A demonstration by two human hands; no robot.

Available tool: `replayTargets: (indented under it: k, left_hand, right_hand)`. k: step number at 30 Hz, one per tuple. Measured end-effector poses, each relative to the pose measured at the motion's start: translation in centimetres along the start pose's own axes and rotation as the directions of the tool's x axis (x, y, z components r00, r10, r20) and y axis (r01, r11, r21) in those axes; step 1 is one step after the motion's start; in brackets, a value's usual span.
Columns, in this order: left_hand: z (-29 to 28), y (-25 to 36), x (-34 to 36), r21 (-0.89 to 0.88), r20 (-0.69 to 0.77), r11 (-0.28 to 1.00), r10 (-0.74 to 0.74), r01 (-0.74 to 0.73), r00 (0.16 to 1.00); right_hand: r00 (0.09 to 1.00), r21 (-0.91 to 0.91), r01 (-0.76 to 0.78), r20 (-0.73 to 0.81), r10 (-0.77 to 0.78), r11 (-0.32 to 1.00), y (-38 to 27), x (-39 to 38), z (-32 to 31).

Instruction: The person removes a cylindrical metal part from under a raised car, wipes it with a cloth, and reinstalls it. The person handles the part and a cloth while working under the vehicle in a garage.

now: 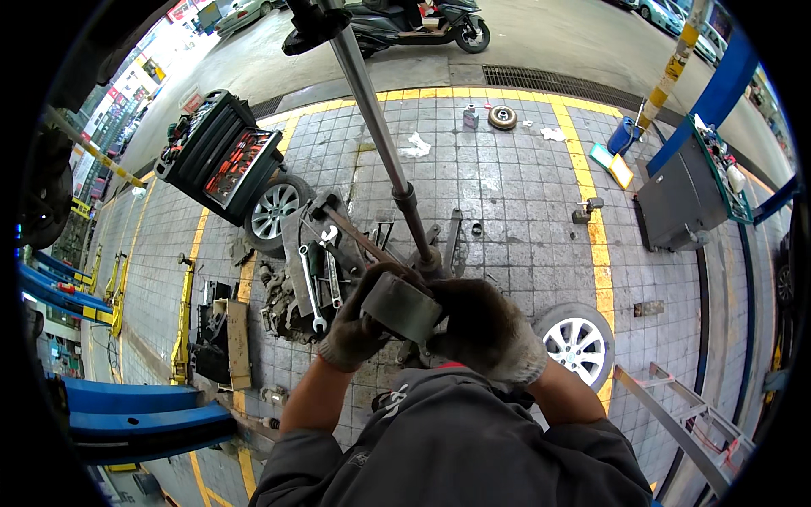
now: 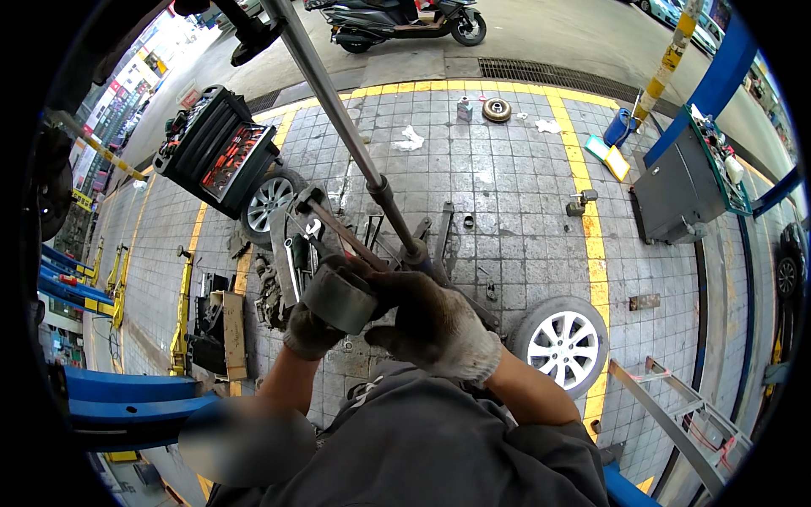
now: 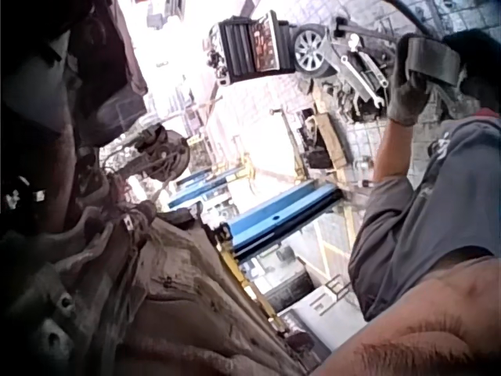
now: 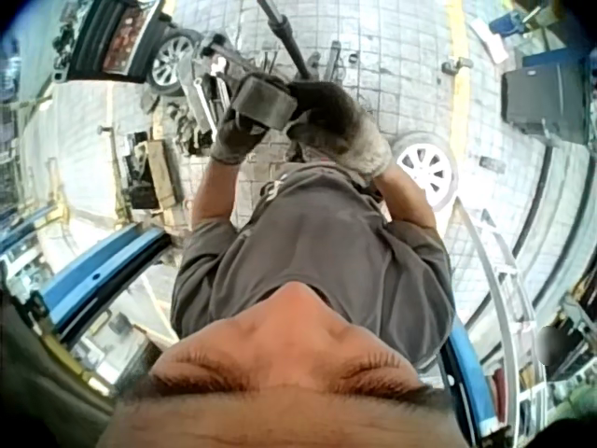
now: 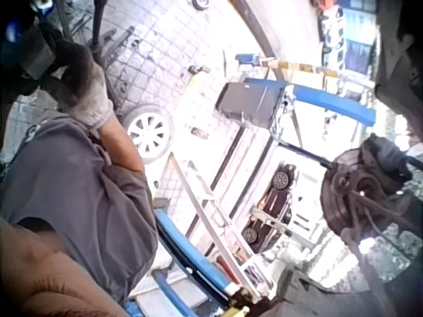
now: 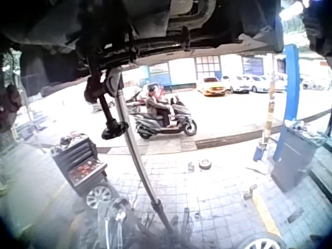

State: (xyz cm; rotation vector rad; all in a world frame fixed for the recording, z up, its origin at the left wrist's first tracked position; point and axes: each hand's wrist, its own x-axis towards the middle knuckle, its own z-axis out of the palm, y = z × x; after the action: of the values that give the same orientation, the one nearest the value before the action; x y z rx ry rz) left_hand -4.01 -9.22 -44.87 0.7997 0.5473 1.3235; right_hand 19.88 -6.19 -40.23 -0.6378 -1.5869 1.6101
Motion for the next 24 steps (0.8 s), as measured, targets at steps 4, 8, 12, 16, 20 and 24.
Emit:
replayTargets:
  k: [4,8,12,16,20,24]
  left_hand:
    - [0.1,-2.3,0.0,0.157,-0.127,0.950,-0.251,0.269,0.960]
    - [0.0,-1.9,0.7,-0.382,0.257,0.894,-0.140,0.234,0.956]
    - [1.2,-0.3,0.8,-0.511,0.317,0.769,-0.245,0.383,0.916]
    - [3.2,0.9,1.1,0.475,0.028,0.880,-0.023,0.007,0.999]
    - [4.5,2.1,2.0,0.095,0.082,0.995,0.030,-0.038,0.996]
    - [5.3,3.2,2.2,-0.031,0.096,0.999,0.037,-0.034,0.995]
  right_hand:
    - [0.982,-0.099,0.186,0.034,-0.183,0.978,-0.3,1.4,-1.3]
    - [0.979,-0.391,0.197,0.028,-0.203,0.899,-2.2,2.0,-1.9]
    - [0.987,-0.153,0.149,0.090,-0.136,0.977,-2.6,2.8,-1.5]
    - [0.984,0.375,0.178,-0.066,-0.166,0.910,-1.2,3.0,-1.6]
    - [0.994,0.588,0.095,-0.102,-0.043,0.803,0.2,2.9,-2.1]
    - [0.995,0.655,0.082,-0.102,-0.020,0.751,0.5,2.8,-1.6]
